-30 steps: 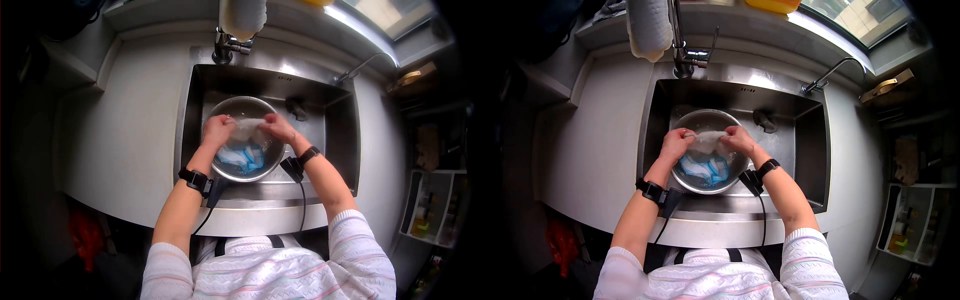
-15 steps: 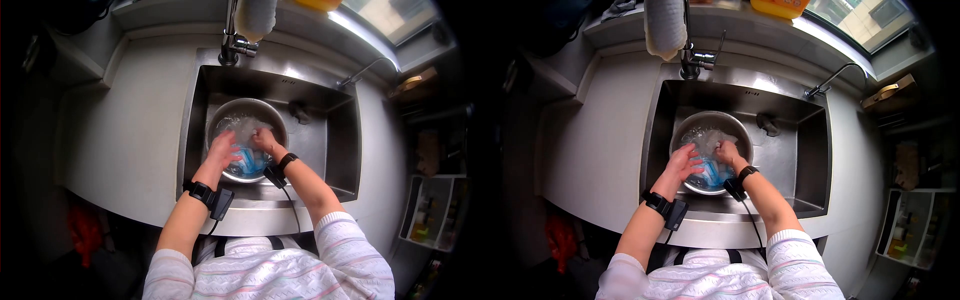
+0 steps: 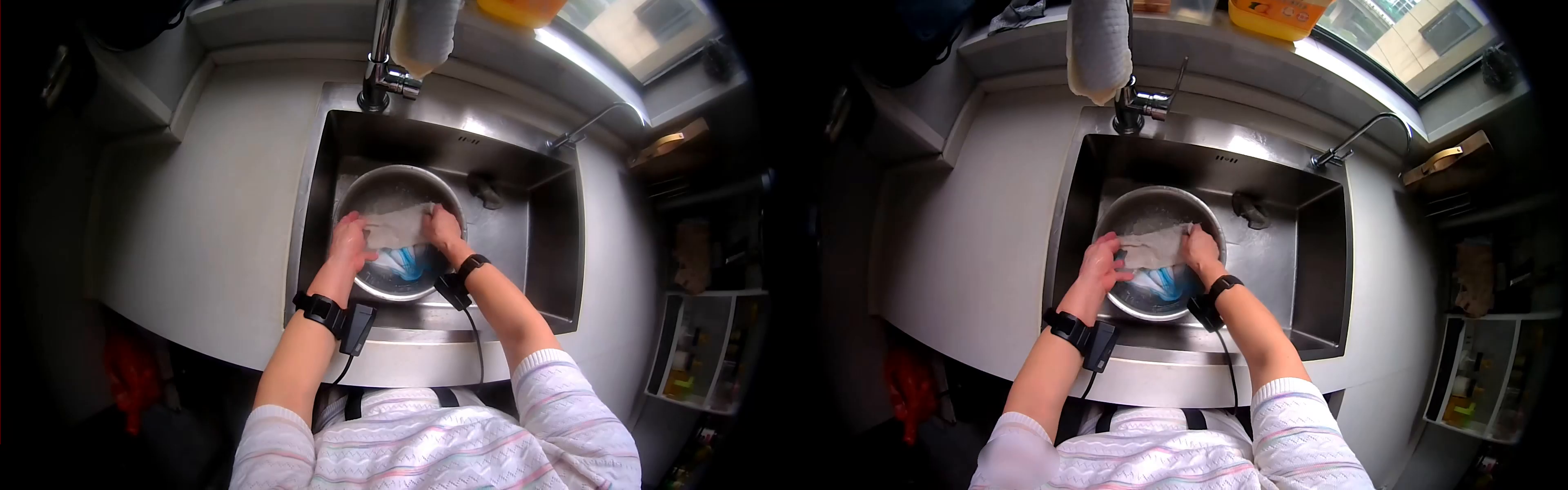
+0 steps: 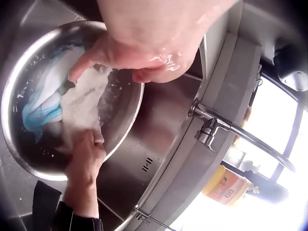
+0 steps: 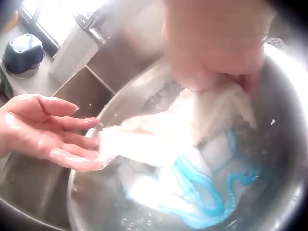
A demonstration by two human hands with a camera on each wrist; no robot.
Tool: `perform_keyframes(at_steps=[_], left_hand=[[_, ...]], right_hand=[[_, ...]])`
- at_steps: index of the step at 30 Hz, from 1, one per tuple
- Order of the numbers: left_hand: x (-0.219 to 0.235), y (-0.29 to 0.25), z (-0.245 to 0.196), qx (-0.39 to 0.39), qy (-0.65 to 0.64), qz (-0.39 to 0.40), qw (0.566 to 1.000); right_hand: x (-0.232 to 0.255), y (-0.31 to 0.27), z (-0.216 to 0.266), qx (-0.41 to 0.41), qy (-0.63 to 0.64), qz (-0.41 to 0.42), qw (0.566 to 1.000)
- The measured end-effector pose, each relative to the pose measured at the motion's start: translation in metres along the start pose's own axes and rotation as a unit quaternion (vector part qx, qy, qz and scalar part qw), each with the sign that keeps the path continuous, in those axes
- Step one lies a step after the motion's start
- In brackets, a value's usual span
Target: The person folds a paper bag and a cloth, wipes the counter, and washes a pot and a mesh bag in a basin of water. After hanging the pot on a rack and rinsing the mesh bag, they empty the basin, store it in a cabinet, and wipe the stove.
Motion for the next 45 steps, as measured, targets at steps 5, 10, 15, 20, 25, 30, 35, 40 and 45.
perform_keyframes(at_steps=[5, 10, 15, 20, 25, 30, 35, 40, 45], left_hand=[[-0.008, 0.000, 0.025, 0.182, -0.088, 0.035, 0.979], [-0.018, 0.025, 0.050, 0.169, -0.247, 0.153, 0.942], [-0.020, 0.024, 0.055, 0.257, -0.242, 0.218, 0.910], [-0.031, -0.040, 0.005, 0.191, -0.172, 0.228, 0.939], [-0.033, -0.053, -0.005, 0.165, -0.235, 0.279, 0.917], [-0.036, -0.055, -0.003, 0.154, -0.125, 0.348, 0.916], [-0.045, -0.039, 0.005, -0.029, 0.214, 0.264, 0.940], [-0.041, -0.031, 0.008, -0.266, 0.489, 0.091, 0.826], [-0.021, -0.037, -0.016, -0.040, 0.294, 0.138, 0.945]], right_hand=[[0.032, -0.014, 0.039, 0.152, 0.063, 0.081, 0.983], [0.108, -0.075, 0.097, 0.443, 0.122, 0.218, 0.861], [0.141, -0.062, 0.095, 0.342, 0.204, 0.344, 0.850], [0.098, -0.002, 0.061, -0.011, 0.468, 0.348, 0.812], [0.094, -0.036, 0.089, -0.130, 0.636, 0.327, 0.686], [0.086, -0.019, 0.089, 0.077, 0.348, 0.212, 0.910], [0.057, -0.015, 0.089, 0.186, 0.098, 0.119, 0.970], [0.053, -0.024, 0.094, 0.170, 0.009, 0.156, 0.973], [0.123, -0.054, 0.092, 0.435, 0.063, 0.113, 0.891]])
Point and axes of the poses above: each hand's wrist, its own y-axis towards the middle knuckle, its own x-axis out of the back of the hand, z = x × y, the point moved 2 cm from there along y, towards the middle knuckle, and after that the axes turned 13 degrees about -z, right-handed, at the moved point
